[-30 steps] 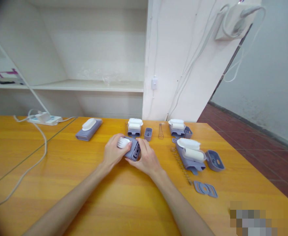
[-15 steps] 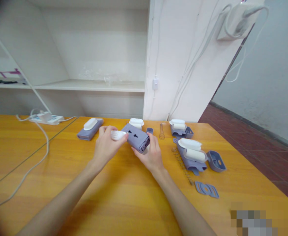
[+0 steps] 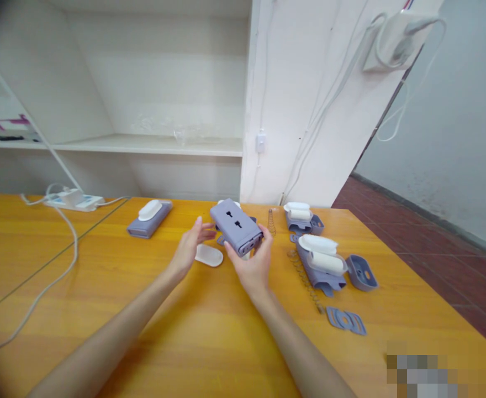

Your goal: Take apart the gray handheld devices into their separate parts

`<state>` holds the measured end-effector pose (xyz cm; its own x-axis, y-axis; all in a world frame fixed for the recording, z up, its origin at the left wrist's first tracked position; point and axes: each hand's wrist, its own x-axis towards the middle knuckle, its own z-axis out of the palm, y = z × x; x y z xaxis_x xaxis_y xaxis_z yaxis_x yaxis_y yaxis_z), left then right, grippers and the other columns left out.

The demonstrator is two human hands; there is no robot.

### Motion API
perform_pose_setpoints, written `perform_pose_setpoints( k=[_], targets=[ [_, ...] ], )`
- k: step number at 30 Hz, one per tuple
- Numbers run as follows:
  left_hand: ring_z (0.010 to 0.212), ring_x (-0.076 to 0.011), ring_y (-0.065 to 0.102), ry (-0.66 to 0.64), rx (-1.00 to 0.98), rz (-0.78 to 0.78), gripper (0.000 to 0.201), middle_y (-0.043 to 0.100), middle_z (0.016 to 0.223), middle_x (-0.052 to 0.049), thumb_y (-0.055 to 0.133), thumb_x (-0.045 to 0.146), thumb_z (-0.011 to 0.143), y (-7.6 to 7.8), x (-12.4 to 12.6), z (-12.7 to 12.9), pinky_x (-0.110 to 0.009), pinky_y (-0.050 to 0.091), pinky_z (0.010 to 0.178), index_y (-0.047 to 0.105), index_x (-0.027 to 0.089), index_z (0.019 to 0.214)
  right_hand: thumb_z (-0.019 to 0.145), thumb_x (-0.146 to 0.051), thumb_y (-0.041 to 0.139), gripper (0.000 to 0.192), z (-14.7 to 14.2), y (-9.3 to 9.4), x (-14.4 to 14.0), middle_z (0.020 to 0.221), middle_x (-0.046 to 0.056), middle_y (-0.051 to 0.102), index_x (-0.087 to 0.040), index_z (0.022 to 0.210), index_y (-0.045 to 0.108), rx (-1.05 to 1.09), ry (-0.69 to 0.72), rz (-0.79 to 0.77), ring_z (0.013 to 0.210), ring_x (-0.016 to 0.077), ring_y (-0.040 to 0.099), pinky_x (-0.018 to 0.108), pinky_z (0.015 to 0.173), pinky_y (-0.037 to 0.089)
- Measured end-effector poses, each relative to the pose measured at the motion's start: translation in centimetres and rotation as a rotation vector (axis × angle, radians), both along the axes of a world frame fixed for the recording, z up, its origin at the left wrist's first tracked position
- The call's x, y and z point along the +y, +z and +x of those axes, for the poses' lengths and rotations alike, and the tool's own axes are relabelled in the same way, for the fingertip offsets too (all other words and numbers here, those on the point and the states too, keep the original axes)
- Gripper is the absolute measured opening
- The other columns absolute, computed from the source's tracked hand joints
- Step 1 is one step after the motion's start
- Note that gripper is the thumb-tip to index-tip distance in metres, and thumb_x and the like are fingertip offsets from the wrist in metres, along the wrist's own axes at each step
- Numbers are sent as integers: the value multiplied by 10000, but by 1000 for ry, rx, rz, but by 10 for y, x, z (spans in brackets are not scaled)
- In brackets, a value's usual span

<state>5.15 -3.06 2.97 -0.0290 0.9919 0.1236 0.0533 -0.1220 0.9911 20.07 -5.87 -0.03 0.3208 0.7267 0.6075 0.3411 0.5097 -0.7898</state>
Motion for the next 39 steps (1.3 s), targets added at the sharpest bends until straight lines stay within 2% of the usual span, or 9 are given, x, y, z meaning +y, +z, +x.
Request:
perform_pose_setpoints(
  k=[2, 5, 9, 12, 14, 19, 23, 28, 39],
  targets=[
    [867, -232, 664, -59, -242, -146, 575, 674, 1021, -131, 595, 568, 772, 11, 1, 3, -373, 519, 765, 540, 158, 1172, 672, -380, 744, 740, -7, -3, -9, 1283, 151, 464, -201, 1282, 365, -156, 93, 42, 1175, 284, 492, 465, 997, 411],
    [855, -209, 669, -106, -333, -171, 726, 642, 1139, -129, 782, 399, 646, 25, 4, -6, -314, 540, 713, 471, 199, 1271, 794, -372, 612, 413, -10, 1, -17, 1140, 112, 577, -216, 1160, 501, -219, 169, 33, 1081, 264, 554, 447, 946, 448],
    [952, -229, 649, -495, -107, -165, 596, 637, 1176, -92, 801, 302, 607, 43, 8, -43, -290, 530, 745, 608, 208, 1164, 850, -441, 520, 463, 2, 28, -8, 1125, 108, 593, -208, 1246, 459, 96, 76, -151, 949, 226, 604, 370, 792, 509],
    [914, -228, 656, -683, 56, -212, 578, 681, 1067, -86, 807, 265, 592, 50, 11, -61, -297, 525, 728, 632, 214, 1141, 791, -476, 589, 505, 12, 44, 3, 1037, 83, 644, -189, 1203, 542, 190, 406, -431, 860, 206, 617, 304, 677, 509],
    [798, -201, 670, -605, 6, -260, 612, 699, 975, -87, 807, 288, 602, 47, 14, -62, -273, 518, 652, 605, 212, 1175, 757, -467, 632, 450, 15, 46, 6, 984, 73, 671, -169, 1094, 623, 270, 518, -541, 843, 202, 619, 281, 641, 500],
    [715, -173, 660, -140, -421, -246, 561, 688, 915, -70, 661, 576, 704, 32, 20, -38, -255, 514, 575, 603, 184, 1101, 688, -490, 707, 484, 3, 38, 4, 1052, 103, 666, -164, 1033, 611, 628, 337, -495, 853, 213, 641, 271, 575, 511],
    [880, -186, 654, -83, -607, -100, 506, 666, 1044, -64, 604, 580, 750, 29, 10, -10, -297, 538, 749, 590, 192, 1075, 707, -484, 701, 462, -20, 37, -13, 1122, 111, 637, -182, 1028, 562, 705, 430, -513, 883, 221, 653, 299, 592, 549],
    [689, -151, 647, 1, -435, -60, 550, 677, 913, -37, 784, 412, 614, 26, 2, -2, -280, 545, 634, 569, 181, 1064, 695, -353, 717, 485, -39, 33, -31, 1095, 61, 650, -212, 1125, 540, 503, 651, -606, 946, 215, 637, 328, 708, 568],
    [789, -169, 642, -56, -348, 31, 525, 656, 1005, -66, 776, 368, 650, 21, 9, 1, -285, 543, 693, 548, 181, 1084, 685, -285, 696, 445, -29, 13, -19, 994, 42, 649, -206, 1091, 530, 447, 638, -583, 858, 188, 619, 260, 614, 521]
  ],
)
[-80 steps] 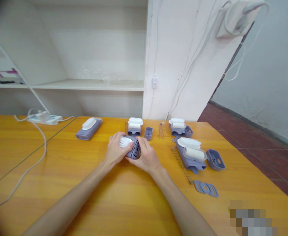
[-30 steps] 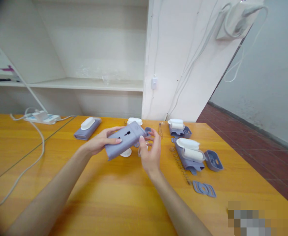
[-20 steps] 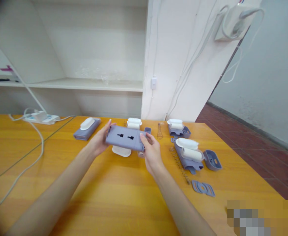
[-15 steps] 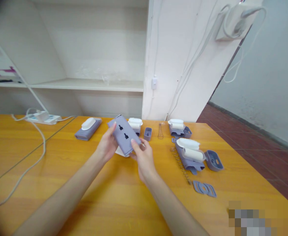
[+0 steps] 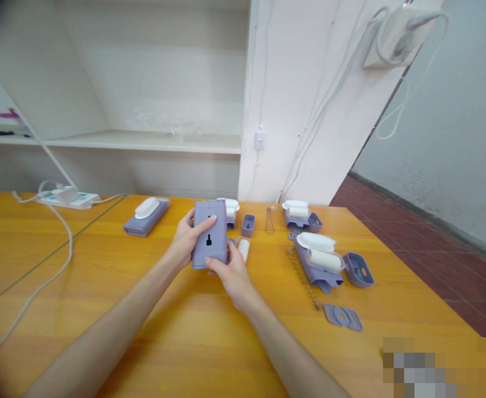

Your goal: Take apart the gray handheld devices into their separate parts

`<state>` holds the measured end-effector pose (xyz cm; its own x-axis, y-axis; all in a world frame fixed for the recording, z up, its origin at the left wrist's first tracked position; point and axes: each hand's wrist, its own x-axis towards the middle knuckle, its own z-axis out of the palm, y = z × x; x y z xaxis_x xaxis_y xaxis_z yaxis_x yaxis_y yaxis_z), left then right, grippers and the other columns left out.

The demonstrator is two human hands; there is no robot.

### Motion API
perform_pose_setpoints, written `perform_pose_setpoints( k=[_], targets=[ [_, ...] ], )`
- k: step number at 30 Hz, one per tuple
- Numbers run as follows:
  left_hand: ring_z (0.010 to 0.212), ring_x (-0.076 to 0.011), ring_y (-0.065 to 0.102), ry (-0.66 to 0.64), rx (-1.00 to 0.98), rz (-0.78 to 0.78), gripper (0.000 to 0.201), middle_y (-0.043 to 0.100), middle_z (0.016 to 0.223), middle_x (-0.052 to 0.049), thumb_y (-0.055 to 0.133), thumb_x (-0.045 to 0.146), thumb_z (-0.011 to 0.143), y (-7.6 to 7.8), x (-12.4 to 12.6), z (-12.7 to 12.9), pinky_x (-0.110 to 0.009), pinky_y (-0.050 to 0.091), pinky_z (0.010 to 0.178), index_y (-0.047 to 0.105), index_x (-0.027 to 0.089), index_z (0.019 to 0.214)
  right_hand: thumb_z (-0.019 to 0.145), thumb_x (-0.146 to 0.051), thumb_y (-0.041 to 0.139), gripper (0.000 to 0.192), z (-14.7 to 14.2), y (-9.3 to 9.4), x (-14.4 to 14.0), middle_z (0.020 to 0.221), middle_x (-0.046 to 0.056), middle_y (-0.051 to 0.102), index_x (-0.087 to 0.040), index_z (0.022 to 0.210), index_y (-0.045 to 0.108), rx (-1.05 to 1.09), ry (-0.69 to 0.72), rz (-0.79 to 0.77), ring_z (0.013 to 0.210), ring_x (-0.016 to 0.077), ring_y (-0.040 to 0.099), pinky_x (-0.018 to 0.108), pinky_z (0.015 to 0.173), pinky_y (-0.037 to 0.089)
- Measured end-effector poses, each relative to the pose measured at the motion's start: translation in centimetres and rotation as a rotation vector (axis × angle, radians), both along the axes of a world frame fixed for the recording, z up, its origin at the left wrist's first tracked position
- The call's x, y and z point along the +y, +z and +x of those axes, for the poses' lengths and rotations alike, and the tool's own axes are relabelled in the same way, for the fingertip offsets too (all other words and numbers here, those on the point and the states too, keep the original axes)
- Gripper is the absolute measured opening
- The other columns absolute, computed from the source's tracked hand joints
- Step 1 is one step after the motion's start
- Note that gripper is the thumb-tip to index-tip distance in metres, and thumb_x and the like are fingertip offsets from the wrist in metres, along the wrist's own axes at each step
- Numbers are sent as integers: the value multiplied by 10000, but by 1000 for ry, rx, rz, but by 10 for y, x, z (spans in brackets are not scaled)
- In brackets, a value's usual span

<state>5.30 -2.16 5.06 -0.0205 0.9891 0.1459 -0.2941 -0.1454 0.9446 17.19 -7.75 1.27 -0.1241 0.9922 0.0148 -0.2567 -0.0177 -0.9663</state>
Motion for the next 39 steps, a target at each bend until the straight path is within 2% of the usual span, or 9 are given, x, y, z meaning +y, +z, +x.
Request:
perform_pose_setpoints(
  k=[3, 9, 18, 22, 24, 29, 32, 35, 39],
  targets=[
    [824, -174, 639, -7, 8, 16, 527, 650, 1034, -73, 774, 363, 654, 0, 1, 1, -291, 535, 733, 549, 176, 1092, 684, -284, 701, 441, 1, -3, 2, 1004, 44, 651, -203, 1086, 540, 7, 13, 12, 885, 203, 621, 288, 662, 530],
    [842, -171, 627, 3, -38, 50, 499, 640, 1040, -80, 758, 362, 675, -2, 4, 4, -286, 517, 754, 557, 162, 1087, 687, -237, 697, 373, 1, -2, 4, 985, 27, 653, -185, 1035, 573, -8, -64, 99, 918, 185, 610, 320, 859, 487],
    [787, -148, 610, -32, -67, 15, 465, 627, 1000, -64, 738, 366, 699, -6, 3, 4, -273, 512, 721, 540, 159, 1066, 673, -206, 679, 370, -2, 3, 0, 967, 29, 665, -165, 1025, 572, -26, -110, 100, 881, 176, 621, 290, 809, 498],
    [803, -155, 616, -31, -72, 38, 469, 632, 976, -52, 756, 359, 680, -4, 4, 3, -266, 515, 716, 535, 171, 1049, 701, -225, 624, 297, -6, 0, -3, 869, 26, 658, -157, 985, 573, -70, -172, 22, 711, 158, 607, 255, 591, 504],
    [814, -154, 619, -29, -82, 73, 478, 636, 974, -42, 773, 341, 662, -3, 6, 0, -264, 518, 724, 535, 182, 1044, 725, -238, 595, 296, -8, -4, -4, 868, 25, 653, -164, 1010, 567, -79, -180, 16, 692, 155, 602, 252, 561, 499],
    [728, -138, 624, -7, -136, 9, 443, 643, 936, -38, 755, 371, 681, -5, 12, -6, -278, 534, 683, 549, 178, 1022, 716, -226, 644, 441, -10, -12, -4, 1087, 50, 638, -191, 1139, 523, -142, -106, 202, 954, 187, 614, 324, 863, 501],
    [735, -133, 632, 70, -194, -10, 455, 650, 941, -38, 774, 348, 664, -4, 17, -6, -275, 539, 696, 550, 181, 1023, 732, -227, 635, 558, -10, -16, -6, 1205, 74, 593, -197, 1257, 451, -221, -87, 259, 1046, 200, 593, 347, 918, 481],
    [746, -129, 642, 242, -321, -32, 435, 660, 906, -26, 783, 326, 652, 6, 26, -13, -254, 536, 701, 556, 184, 995, 728, -229, 641, 603, -8, -17, -11, 1221, 82, 587, -192, 1293, 435, -365, -91, 317, 1072, 209, 584, 346, 930, 472],
    [752, -128, 648, 414, -475, -66, 289, 663, 875, -8, 653, 336, 791, 25, 42, -57, -256, 541, 689, 538, 203, 1021, 744, -240, 625, 501, 0, -15, -13, 1105, 68, 631, -200, 1225, 490, -488, -216, 404, 969, 205, 616, 339, 874, 490]
  ],
)
